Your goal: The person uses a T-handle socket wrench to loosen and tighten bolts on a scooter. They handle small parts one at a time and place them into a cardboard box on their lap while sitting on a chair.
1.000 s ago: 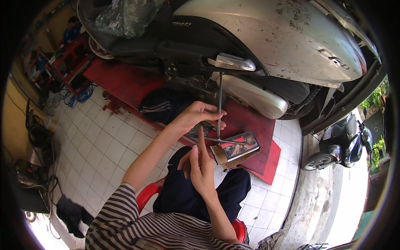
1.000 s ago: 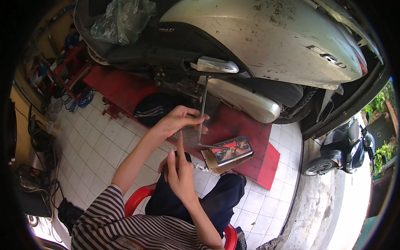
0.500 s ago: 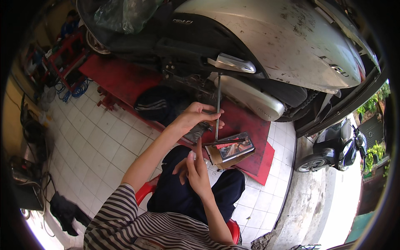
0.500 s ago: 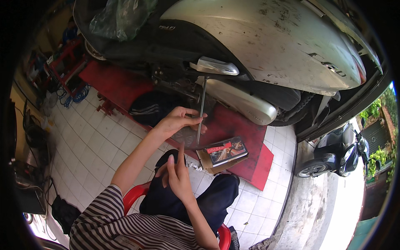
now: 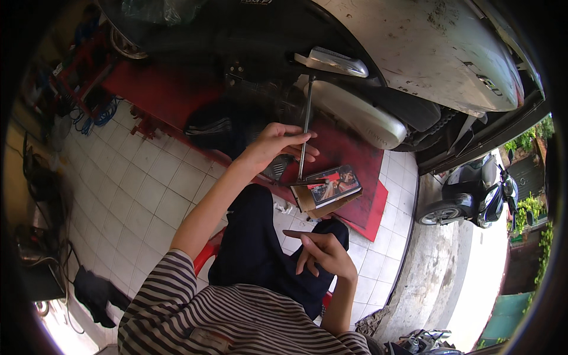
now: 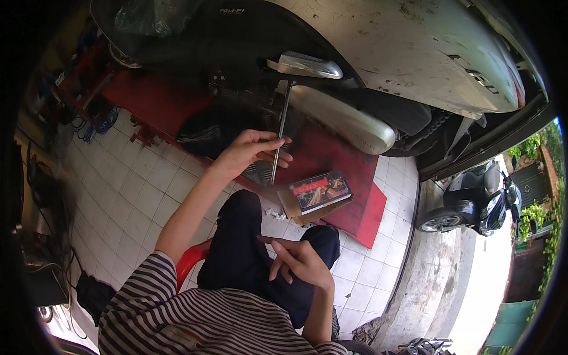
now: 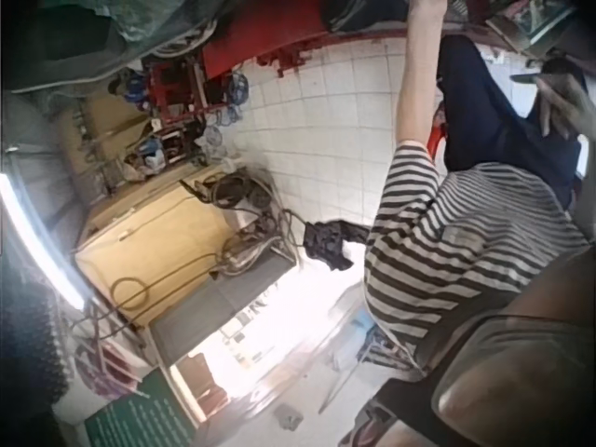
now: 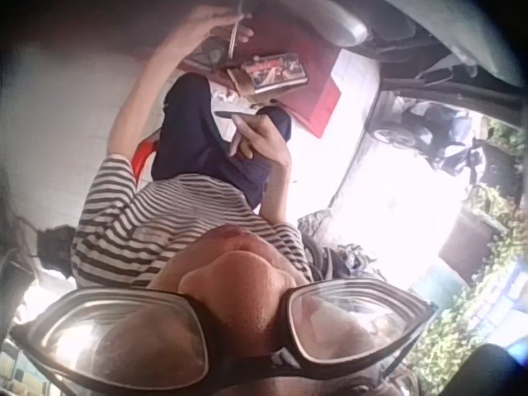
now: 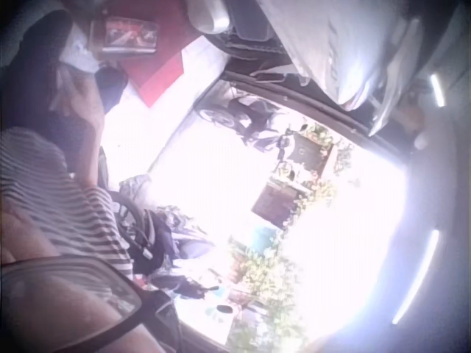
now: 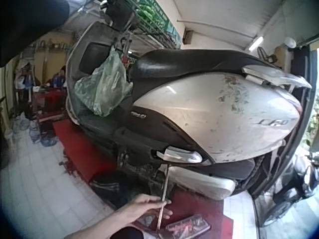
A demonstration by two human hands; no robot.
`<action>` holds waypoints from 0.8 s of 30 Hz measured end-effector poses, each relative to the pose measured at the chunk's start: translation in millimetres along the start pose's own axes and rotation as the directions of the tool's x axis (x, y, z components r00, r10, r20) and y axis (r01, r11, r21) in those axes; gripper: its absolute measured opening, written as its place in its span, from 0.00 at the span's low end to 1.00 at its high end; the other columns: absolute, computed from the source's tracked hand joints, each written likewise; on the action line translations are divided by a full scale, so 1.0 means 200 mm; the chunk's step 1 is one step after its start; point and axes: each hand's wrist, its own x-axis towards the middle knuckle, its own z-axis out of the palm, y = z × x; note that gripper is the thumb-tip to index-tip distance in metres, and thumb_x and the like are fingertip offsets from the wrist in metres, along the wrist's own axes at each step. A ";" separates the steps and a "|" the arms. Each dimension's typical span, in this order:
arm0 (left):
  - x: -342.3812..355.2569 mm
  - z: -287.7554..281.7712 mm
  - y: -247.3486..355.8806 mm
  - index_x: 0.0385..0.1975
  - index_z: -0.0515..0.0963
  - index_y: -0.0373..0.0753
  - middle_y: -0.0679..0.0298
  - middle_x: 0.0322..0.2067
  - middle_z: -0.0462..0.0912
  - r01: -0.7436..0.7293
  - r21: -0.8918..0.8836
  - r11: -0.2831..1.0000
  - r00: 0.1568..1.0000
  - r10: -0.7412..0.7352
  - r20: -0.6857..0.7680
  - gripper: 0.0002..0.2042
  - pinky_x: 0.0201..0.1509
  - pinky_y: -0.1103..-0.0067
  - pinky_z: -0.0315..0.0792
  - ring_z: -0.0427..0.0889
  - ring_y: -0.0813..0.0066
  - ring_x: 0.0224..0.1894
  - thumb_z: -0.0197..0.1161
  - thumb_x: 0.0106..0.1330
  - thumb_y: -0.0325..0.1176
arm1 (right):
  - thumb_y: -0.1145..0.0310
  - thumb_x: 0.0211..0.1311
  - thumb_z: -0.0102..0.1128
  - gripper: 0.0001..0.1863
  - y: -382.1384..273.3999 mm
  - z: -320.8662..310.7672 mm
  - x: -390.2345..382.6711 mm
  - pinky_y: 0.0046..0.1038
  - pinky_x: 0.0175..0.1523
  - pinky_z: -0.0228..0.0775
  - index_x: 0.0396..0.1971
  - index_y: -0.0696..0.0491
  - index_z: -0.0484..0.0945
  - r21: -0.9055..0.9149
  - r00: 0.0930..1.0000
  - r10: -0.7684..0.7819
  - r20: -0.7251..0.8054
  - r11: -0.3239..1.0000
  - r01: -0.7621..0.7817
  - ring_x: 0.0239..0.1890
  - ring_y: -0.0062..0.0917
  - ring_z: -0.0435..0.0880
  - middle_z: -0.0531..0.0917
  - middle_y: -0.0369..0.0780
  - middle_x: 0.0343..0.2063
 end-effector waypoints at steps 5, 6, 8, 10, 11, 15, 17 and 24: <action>-0.14 0.00 -0.05 0.52 0.78 0.33 0.53 0.35 0.88 0.039 -0.006 0.999 0.997 -0.039 -0.065 0.17 0.38 0.80 0.81 0.89 0.70 0.31 0.62 0.72 0.40 | 0.62 0.81 0.41 0.22 0.05 -0.24 -0.15 0.15 0.15 0.51 0.51 0.65 0.79 0.048 0.915 -0.130 -0.381 0.986 0.160 0.09 0.11 0.64 0.78 0.38 0.13; -0.18 0.01 -0.08 0.51 0.78 0.34 0.54 0.34 0.88 0.037 -0.017 0.999 0.996 -0.038 -0.075 0.17 0.35 0.81 0.81 0.89 0.71 0.30 0.62 0.72 0.41 | 0.62 0.80 0.43 0.21 0.01 -0.27 -0.10 0.15 0.15 0.51 0.51 0.63 0.80 -0.007 0.864 -0.146 -0.482 0.987 0.163 0.10 0.10 0.65 0.77 0.36 0.13; -0.26 0.06 -0.18 0.49 0.77 0.33 0.58 0.28 0.85 0.009 -0.027 1.000 0.992 -0.012 -0.127 0.15 0.23 0.81 0.76 0.85 0.73 0.21 0.59 0.74 0.39 | 0.63 0.79 0.48 0.17 -0.08 -0.30 0.07 0.15 0.19 0.47 0.52 0.61 0.79 -0.084 0.775 -0.224 -0.591 0.972 0.218 0.13 0.09 0.64 0.77 0.34 0.18; -0.38 0.13 -0.20 0.48 0.76 0.32 0.57 0.27 0.84 0.035 -0.047 0.998 0.994 -0.039 -0.101 0.14 0.21 0.81 0.75 0.82 0.73 0.18 0.57 0.76 0.38 | 0.64 0.76 0.54 0.16 -0.10 -0.39 0.28 0.16 0.22 0.53 0.53 0.60 0.79 -0.194 0.699 -0.321 -0.639 0.947 0.258 0.19 0.08 0.68 0.79 0.33 0.23; -0.44 0.15 -0.24 0.48 0.76 0.32 0.57 0.27 0.84 0.022 -0.055 0.998 0.996 -0.026 -0.088 0.14 0.21 0.82 0.75 0.82 0.74 0.18 0.57 0.76 0.38 | 0.64 0.74 0.57 0.16 -0.12 -0.44 0.40 0.16 0.23 0.56 0.52 0.60 0.79 -0.261 0.681 -0.387 -0.621 0.922 0.286 0.20 0.09 0.70 0.80 0.33 0.24; -0.66 0.16 -0.52 0.46 0.76 0.30 0.59 0.25 0.82 0.079 -0.067 0.995 0.997 -0.081 -0.016 0.13 0.20 0.82 0.75 0.82 0.74 0.17 0.56 0.77 0.36 | 0.63 0.70 0.63 0.19 -0.35 -0.56 0.88 0.17 0.28 0.66 0.53 0.59 0.80 -0.505 0.602 -0.601 -0.525 0.790 0.348 0.24 0.15 0.79 0.85 0.37 0.29; -0.74 0.18 -0.63 0.44 0.77 0.29 0.58 0.25 0.83 0.144 -0.058 0.988 0.989 -0.145 -0.001 0.13 0.21 0.82 0.75 0.81 0.75 0.18 0.56 0.76 0.36 | 0.64 0.67 0.64 0.18 -0.45 -0.66 1.11 0.22 0.33 0.73 0.50 0.59 0.81 -0.651 0.520 -0.701 -0.488 0.689 0.317 0.26 0.22 0.86 0.88 0.41 0.27; -0.94 0.15 -0.77 0.45 0.77 0.28 0.57 0.25 0.83 0.230 -0.019 0.973 0.973 -0.231 -0.014 0.13 0.19 0.82 0.75 0.81 0.77 0.20 0.56 0.76 0.34 | 0.52 0.62 0.60 0.18 -0.55 -0.84 1.48 0.36 0.48 0.79 0.34 0.51 0.87 -0.873 0.437 -0.758 -0.485 0.454 -0.180 0.34 0.33 0.88 0.89 0.38 0.30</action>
